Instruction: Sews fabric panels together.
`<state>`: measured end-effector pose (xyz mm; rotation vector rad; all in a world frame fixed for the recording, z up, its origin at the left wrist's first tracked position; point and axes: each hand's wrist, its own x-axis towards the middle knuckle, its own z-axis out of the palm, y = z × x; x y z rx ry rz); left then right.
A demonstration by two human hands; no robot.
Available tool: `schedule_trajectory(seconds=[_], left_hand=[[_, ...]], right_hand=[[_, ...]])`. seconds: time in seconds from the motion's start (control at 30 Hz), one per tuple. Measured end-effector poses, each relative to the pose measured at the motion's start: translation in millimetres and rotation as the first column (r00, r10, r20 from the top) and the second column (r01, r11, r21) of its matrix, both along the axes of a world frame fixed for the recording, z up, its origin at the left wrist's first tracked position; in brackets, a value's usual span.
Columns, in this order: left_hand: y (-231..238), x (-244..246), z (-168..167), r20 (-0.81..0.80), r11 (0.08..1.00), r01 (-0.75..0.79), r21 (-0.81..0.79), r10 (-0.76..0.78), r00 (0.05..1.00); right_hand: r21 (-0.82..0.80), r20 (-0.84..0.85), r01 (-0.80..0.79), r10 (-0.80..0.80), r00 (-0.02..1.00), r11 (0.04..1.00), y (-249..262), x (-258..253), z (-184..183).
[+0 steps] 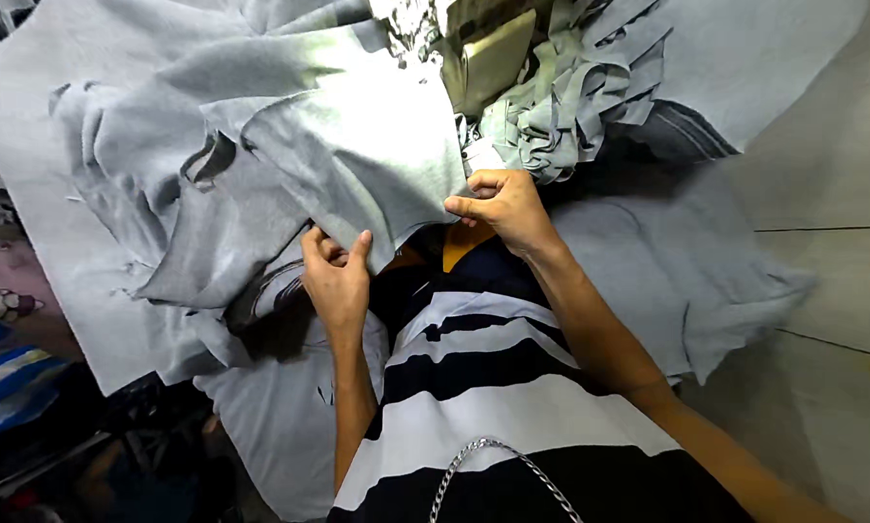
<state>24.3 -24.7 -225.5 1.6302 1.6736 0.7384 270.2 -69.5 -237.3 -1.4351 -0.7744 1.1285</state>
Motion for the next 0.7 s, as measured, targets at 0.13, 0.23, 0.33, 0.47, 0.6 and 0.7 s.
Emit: schedule_trajectory(seconds=[0.13,0.23,0.33,0.47,0.6,0.7], left_hand=[[9.7,-19.8,-3.7,0.22,0.999,0.048,-0.014,-0.043,0.975],[11.2,-30.6,-8.3,0.302,0.995,0.092,-0.029,-0.079,0.95],[11.4,-32.4,-8.2,0.297,0.992,0.119,-0.033,-0.104,0.949],[11.4,-32.5,-8.4,0.33,0.988,0.142,-0.051,-0.118,0.937],[11.4,-32.1,-2.8,0.435,0.977,0.182,-0.113,-0.116,0.893],[13.7,-28.5,3.8,0.44,0.97,0.193,-0.147,-0.11,0.891]], right_hand=[[0.006,-0.042,0.031,-0.031,0.999,1.0,-4.3,-0.4,1.5],[-0.003,-0.088,0.046,-0.046,0.995,0.999,-8.8,-5.1,1.7],[0.006,-0.107,0.057,-0.056,0.993,0.998,-12.3,-5.1,2.0],[0.027,-0.113,0.086,-0.083,0.99,0.996,-14.9,-4.2,0.8],[0.044,-0.093,0.117,-0.113,0.989,0.992,-15.5,-4.4,-1.4],[0.09,-0.077,0.136,-0.129,0.989,0.987,-16.8,-5.8,-2.1]])
